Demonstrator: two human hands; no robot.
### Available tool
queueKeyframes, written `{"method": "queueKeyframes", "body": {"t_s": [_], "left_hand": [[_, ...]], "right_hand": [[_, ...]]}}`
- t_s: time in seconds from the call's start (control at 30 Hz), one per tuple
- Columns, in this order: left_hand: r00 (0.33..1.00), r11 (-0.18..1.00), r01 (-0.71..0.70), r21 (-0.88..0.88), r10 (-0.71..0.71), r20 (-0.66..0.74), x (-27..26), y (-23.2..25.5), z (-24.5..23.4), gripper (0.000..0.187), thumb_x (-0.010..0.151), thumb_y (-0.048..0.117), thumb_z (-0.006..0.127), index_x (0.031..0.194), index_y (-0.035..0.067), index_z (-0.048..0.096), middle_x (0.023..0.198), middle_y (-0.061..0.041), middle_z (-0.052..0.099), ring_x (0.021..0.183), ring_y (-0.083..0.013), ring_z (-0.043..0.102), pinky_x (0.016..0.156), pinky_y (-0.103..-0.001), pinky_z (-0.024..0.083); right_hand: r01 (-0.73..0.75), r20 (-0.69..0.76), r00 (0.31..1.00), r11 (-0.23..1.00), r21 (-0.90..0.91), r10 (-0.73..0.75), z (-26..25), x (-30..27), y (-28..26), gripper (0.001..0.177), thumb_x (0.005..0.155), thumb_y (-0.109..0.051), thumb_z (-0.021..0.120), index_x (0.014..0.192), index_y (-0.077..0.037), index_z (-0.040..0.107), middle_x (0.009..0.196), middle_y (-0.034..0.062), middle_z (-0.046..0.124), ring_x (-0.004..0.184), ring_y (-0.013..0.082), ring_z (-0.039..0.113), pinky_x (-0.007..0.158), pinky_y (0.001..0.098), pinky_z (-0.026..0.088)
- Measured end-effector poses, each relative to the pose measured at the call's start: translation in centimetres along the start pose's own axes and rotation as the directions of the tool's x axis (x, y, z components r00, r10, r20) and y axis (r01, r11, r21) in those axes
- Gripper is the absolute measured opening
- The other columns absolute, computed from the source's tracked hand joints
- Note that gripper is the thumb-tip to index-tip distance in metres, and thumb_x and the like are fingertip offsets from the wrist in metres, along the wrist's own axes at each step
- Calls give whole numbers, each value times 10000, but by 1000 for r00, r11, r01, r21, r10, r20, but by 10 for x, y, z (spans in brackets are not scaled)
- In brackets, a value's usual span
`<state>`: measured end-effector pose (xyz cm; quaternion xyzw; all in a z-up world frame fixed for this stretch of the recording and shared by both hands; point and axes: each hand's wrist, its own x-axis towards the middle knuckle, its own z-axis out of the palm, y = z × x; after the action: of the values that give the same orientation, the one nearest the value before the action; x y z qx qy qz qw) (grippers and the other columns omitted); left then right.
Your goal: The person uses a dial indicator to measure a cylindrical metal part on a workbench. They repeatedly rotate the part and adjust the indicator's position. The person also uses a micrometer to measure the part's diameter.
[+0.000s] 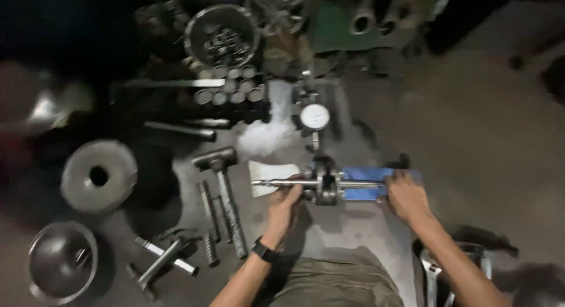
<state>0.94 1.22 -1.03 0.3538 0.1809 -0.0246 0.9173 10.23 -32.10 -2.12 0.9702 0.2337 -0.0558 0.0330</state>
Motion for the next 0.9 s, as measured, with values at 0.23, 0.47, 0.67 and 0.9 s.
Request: {"method": "queueKeyframes", "body": {"t_s": [0.23, 0.47, 0.67, 0.9], "left_hand": [[1000, 942, -14, 336, 11, 11, 1, -9, -48, 428, 953, 185, 747, 1325, -10, 661, 1268, -57, 681, 1140, -185, 611, 992, -343, 503], [912, -503, -20, 864, 344, 222, 50, 130, -114, 866, 755, 194, 723, 1503, -58, 367, 1553, -393, 220, 1444, -564, 201, 1159, -698, 156], [892, -423, -10, 906, 407, 200, 65, 125, -167, 872, 787, 195, 684, 1501, -136, 310, 1603, -417, 121, 1505, -582, 83, 1204, -672, 127], [933, -515, -22, 857, 298, 203, 67, 142, -174, 901, 794, 236, 692, 1494, -156, 281, 1592, -423, 106, 1498, -590, 81, 1225, -646, 111]], "right_hand": [[-79, 359, 927, 992, -101, 111, -33, 12, -19, 438, 969, -458, 599, 1182, -78, 644, 990, 131, 752, 898, 276, 755, 795, 414, 622], [-334, 494, 838, 934, 127, 232, -8, -27, -53, 433, 916, -469, 656, 1099, -86, 738, 974, 126, 788, 872, 283, 775, 788, 434, 615], [-421, 640, 758, 844, 331, 127, -51, -38, -143, 382, 955, -407, 617, 1208, -127, 675, 961, 114, 772, 868, 306, 776, 783, 434, 621], [-275, 499, 867, 834, 478, 0, -68, -48, -151, 454, 897, -358, 680, 1295, -140, 676, 1084, 115, 761, 960, 331, 719, 846, 425, 574]]}}
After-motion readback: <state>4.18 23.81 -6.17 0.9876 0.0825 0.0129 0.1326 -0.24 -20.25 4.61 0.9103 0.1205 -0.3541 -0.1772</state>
